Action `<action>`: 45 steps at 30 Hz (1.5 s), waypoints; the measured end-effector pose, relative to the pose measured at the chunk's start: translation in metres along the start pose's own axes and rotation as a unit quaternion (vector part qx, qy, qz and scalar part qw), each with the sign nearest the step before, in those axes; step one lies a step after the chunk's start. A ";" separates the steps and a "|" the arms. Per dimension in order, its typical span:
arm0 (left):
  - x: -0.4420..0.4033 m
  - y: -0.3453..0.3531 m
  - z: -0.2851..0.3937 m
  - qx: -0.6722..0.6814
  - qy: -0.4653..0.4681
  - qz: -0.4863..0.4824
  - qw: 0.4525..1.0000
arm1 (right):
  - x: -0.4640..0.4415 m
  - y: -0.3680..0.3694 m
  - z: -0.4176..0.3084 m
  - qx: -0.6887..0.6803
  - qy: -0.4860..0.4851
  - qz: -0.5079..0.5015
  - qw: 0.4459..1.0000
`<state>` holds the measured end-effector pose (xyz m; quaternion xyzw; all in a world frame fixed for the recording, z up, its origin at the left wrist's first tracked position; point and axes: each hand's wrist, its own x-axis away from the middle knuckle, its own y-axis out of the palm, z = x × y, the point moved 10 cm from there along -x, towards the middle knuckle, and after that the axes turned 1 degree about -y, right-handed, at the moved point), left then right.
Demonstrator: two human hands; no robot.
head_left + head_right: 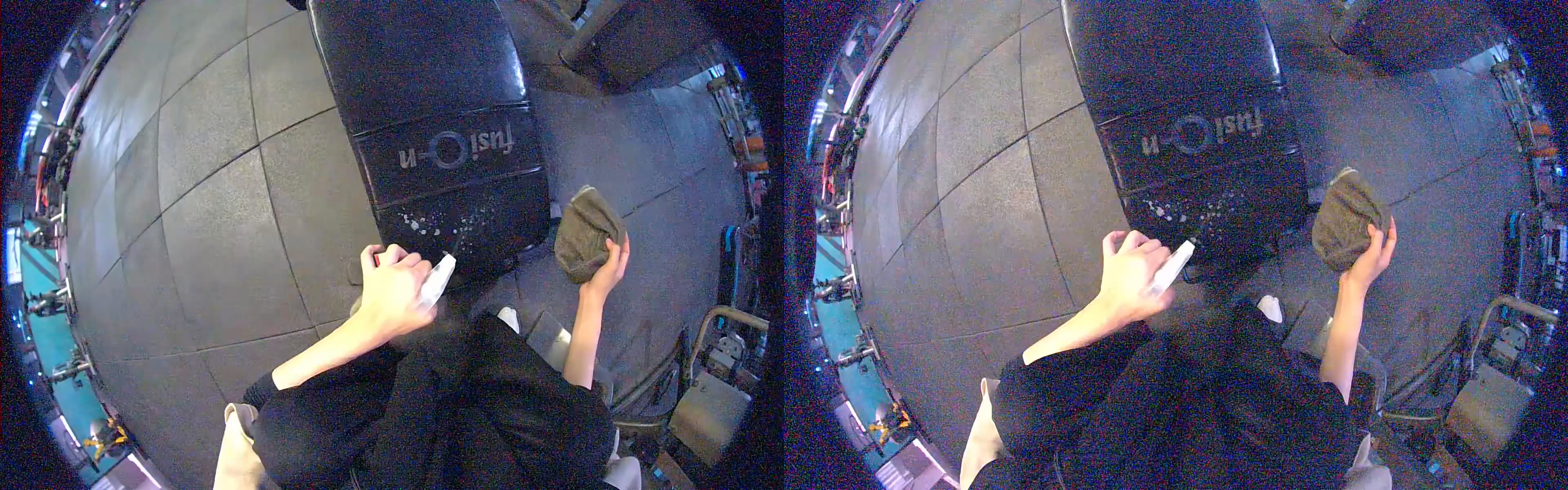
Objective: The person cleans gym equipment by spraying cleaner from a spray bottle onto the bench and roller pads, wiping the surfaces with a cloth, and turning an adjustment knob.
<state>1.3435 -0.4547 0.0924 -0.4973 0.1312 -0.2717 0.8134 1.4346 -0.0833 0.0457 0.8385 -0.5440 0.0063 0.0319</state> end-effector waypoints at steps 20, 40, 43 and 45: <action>0.016 0.034 -0.005 -0.007 0.036 -0.062 0.997 | 0.006 0.003 -0.009 0.000 -0.006 0.013 1.000; 0.166 -0.015 -0.175 0.075 -0.298 0.268 0.913 | 0.152 0.202 -0.016 0.404 -0.539 -0.334 0.660; 0.164 -0.004 -0.181 0.121 -0.313 0.267 0.903 | 0.233 0.221 -0.005 0.327 -0.575 -0.466 0.587; 0.159 0.000 -0.180 0.135 -0.297 0.264 0.908 | 0.290 0.227 0.000 0.286 -0.609 -0.512 0.535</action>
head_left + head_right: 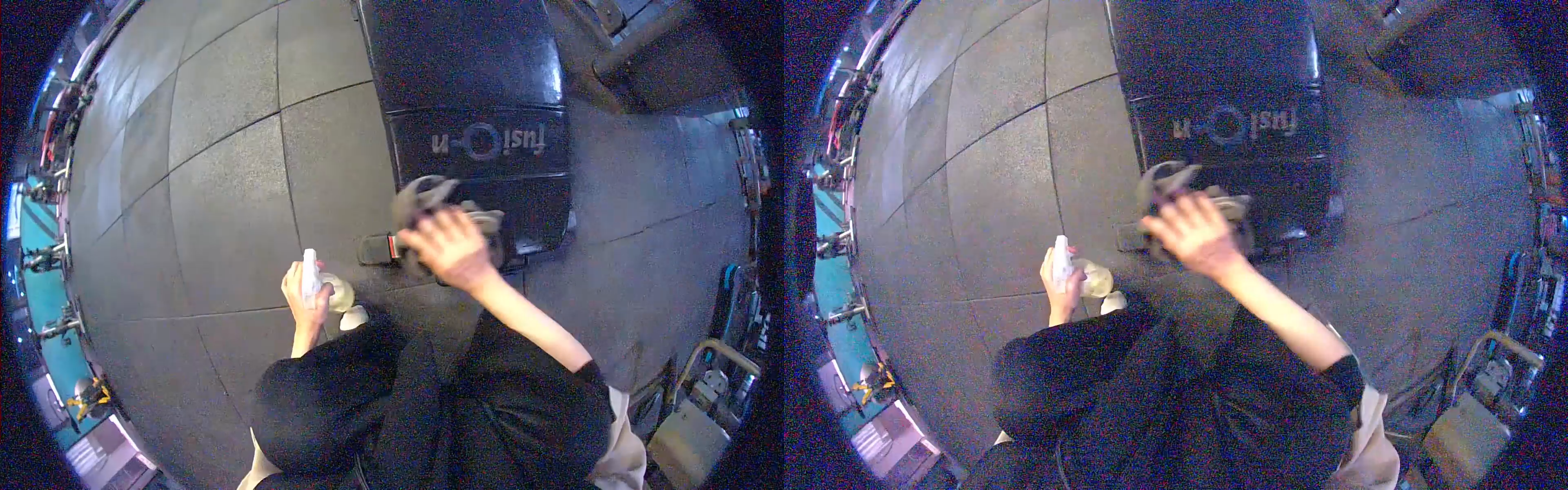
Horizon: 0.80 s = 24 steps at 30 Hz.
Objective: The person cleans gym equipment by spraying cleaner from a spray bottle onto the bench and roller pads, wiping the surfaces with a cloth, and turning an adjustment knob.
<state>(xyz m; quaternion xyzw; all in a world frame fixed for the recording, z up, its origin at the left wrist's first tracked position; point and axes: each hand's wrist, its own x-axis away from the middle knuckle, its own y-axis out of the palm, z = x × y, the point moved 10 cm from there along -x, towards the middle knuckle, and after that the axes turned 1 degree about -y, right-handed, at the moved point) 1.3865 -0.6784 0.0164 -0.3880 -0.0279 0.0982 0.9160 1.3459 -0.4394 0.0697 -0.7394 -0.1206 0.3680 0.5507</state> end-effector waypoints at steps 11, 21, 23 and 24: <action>-0.004 0.027 0.035 0.024 0.063 -0.052 0.996 | 0.074 -0.026 0.043 0.100 0.065 0.081 0.990; 0.001 0.025 -0.009 0.178 -0.019 0.023 0.984 | 0.190 -0.065 0.200 0.041 0.425 0.266 0.864; 0.005 0.029 -0.024 0.292 -0.079 0.041 0.952 | 0.178 -0.073 0.179 0.083 0.407 0.257 0.873; 0.004 0.028 -0.023 0.291 -0.080 0.043 0.953 | 0.174 -0.077 0.174 0.081 0.406 0.258 0.873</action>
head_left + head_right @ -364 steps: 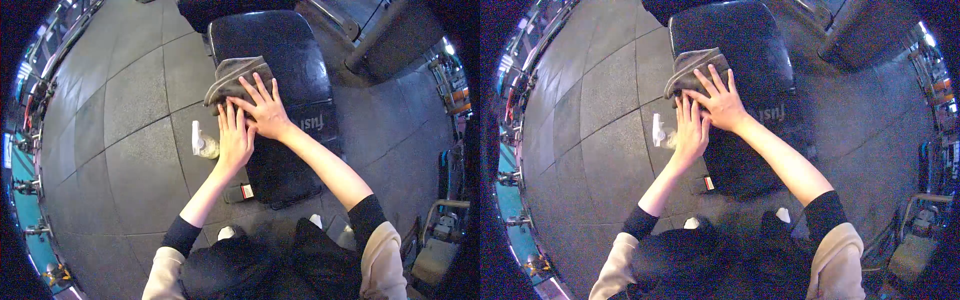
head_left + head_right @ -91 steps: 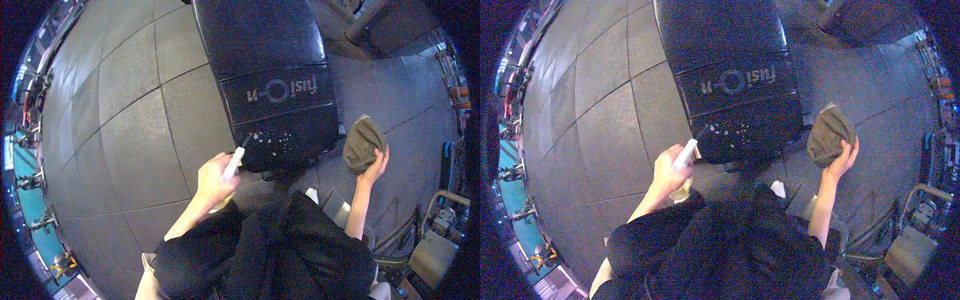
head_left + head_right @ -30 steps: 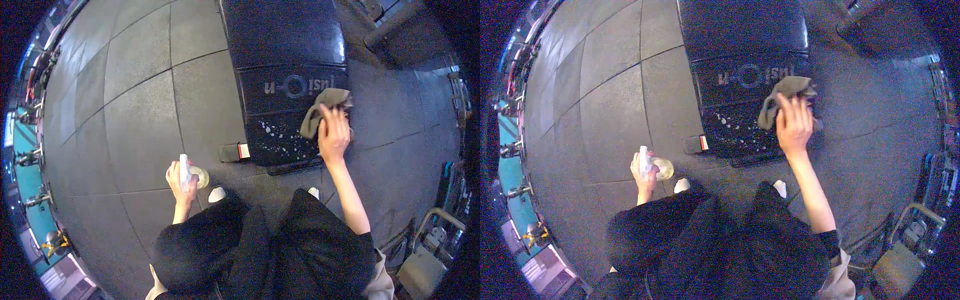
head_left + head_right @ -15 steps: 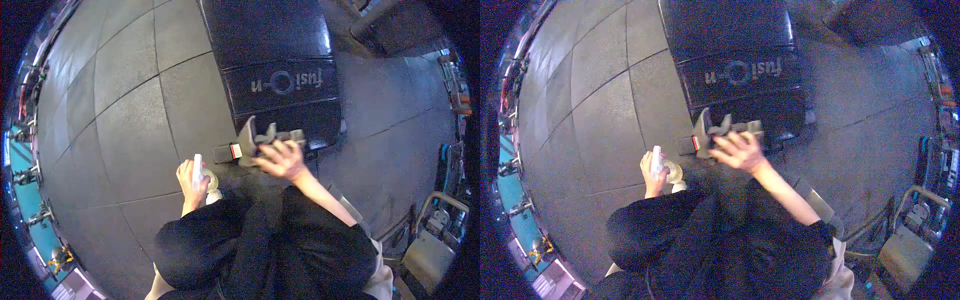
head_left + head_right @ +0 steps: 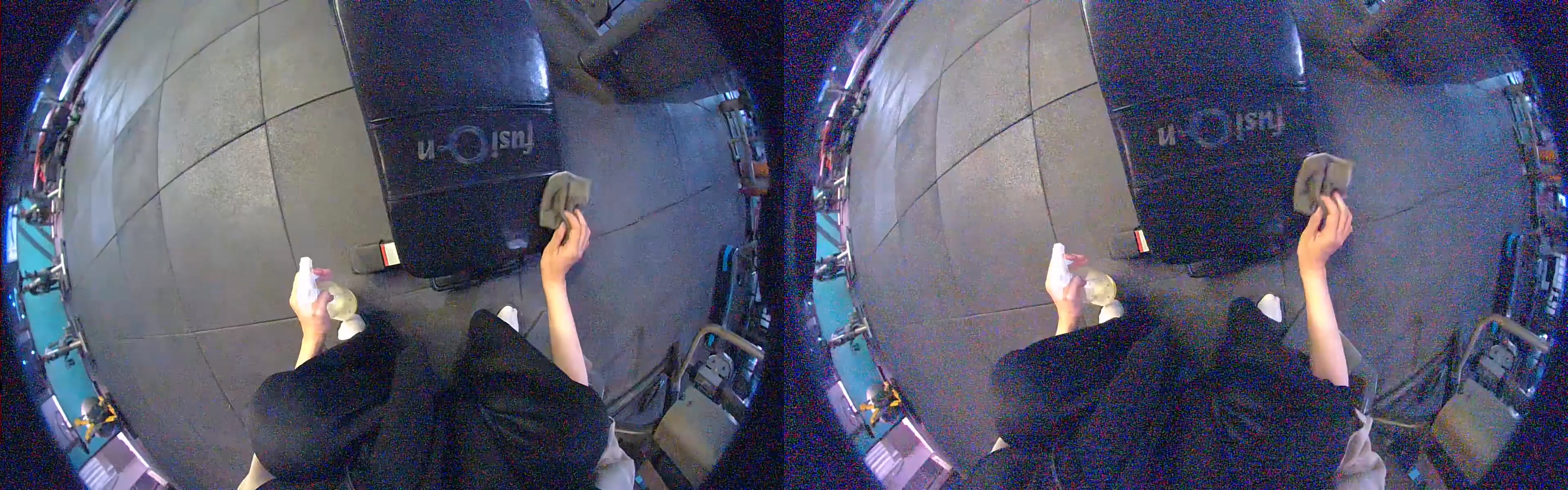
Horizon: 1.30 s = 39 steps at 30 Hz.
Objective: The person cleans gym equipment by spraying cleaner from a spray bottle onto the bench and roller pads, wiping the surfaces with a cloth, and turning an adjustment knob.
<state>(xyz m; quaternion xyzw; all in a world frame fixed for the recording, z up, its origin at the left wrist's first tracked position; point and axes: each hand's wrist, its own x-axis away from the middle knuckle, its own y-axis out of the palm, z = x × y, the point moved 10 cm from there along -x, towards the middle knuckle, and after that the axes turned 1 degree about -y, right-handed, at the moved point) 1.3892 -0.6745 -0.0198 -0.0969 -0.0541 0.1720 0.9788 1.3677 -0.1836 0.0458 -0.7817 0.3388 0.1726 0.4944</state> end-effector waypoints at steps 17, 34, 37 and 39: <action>-0.005 0.014 -0.022 0.058 -0.114 -0.066 0.990 | 0.080 0.082 -0.282 -0.175 -0.490 -0.223 0.824; -0.006 0.004 -0.024 0.053 -0.094 -0.056 0.993 | -0.077 0.023 -0.023 -0.059 0.014 0.031 0.998; -0.005 -0.005 -0.032 0.070 -0.076 -0.042 0.994 | -0.090 0.031 -0.055 -0.015 -0.069 0.007 0.997; -0.004 -0.006 -0.030 0.080 -0.074 -0.033 0.993 | -0.085 0.049 -0.118 -0.023 -0.187 -0.077 0.979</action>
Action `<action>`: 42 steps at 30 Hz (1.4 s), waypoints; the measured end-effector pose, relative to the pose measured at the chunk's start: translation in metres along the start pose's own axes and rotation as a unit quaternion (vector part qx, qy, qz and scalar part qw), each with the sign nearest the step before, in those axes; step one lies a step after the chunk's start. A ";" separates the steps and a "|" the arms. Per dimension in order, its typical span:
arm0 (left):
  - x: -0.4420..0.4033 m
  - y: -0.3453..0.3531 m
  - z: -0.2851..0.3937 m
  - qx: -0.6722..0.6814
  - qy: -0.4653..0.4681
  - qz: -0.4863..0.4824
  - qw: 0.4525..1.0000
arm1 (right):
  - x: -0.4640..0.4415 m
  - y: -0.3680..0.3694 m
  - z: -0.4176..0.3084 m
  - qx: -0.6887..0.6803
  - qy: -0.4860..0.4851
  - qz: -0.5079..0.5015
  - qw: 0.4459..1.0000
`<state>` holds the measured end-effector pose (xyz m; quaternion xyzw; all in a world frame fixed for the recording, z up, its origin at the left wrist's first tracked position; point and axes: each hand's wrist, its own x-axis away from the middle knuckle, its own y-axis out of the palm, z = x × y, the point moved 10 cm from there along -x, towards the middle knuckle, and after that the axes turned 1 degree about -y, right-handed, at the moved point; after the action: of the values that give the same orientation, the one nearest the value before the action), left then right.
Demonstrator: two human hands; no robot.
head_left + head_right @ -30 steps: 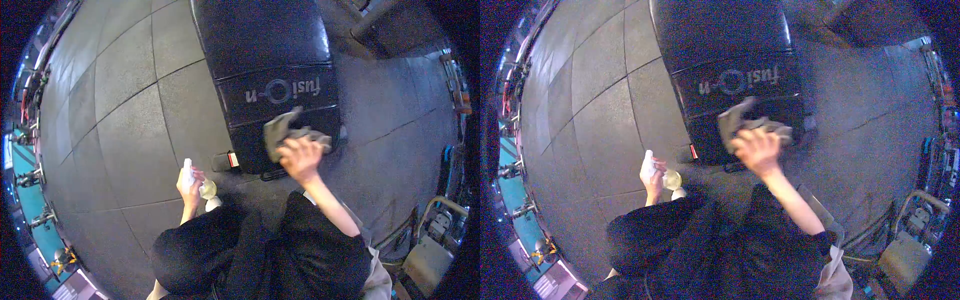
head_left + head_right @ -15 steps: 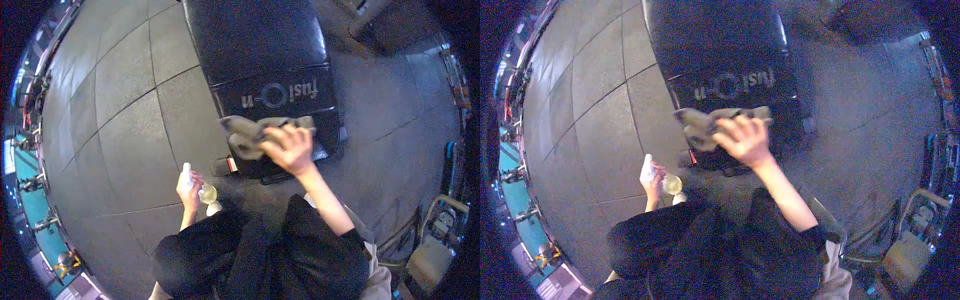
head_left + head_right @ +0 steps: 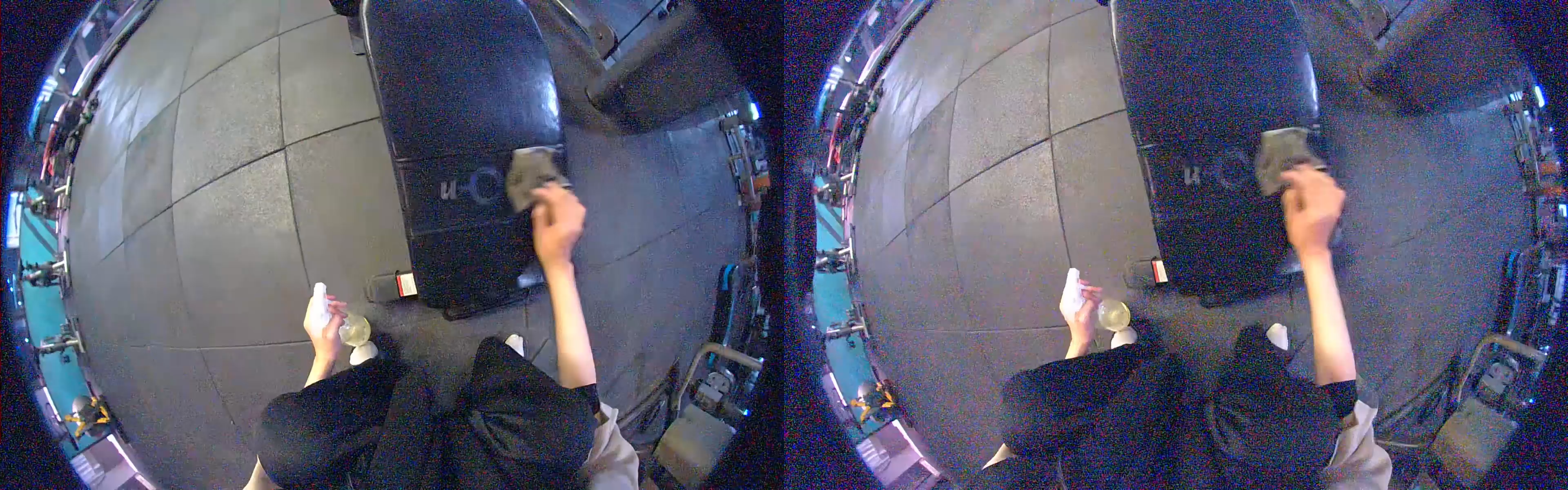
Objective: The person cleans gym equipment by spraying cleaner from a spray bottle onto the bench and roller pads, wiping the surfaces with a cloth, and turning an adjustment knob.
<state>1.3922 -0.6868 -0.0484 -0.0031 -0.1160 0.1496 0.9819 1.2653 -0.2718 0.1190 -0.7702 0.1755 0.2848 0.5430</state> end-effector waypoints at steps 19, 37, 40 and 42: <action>0.005 0.002 -0.015 -0.038 -0.016 0.015 0.999 | -0.260 0.163 -0.152 -0.007 -0.318 0.132 0.939; -0.001 0.027 0.013 -0.225 0.050 0.000 0.973 | -0.223 0.156 -0.165 0.046 -0.234 0.025 0.971; -0.004 0.026 0.007 -0.203 0.051 -0.007 0.978 | -0.160 0.141 -0.183 0.020 -0.314 -0.011 0.949; -0.003 0.026 0.004 -0.179 0.049 -0.010 0.983 | -0.109 0.128 -0.195 0.027 -0.363 -0.065 0.929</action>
<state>1.3812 -0.6634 -0.0462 -0.1845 -0.0926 0.1159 0.9716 1.1550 -0.5035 0.1416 -0.6093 -0.0761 0.5039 0.6076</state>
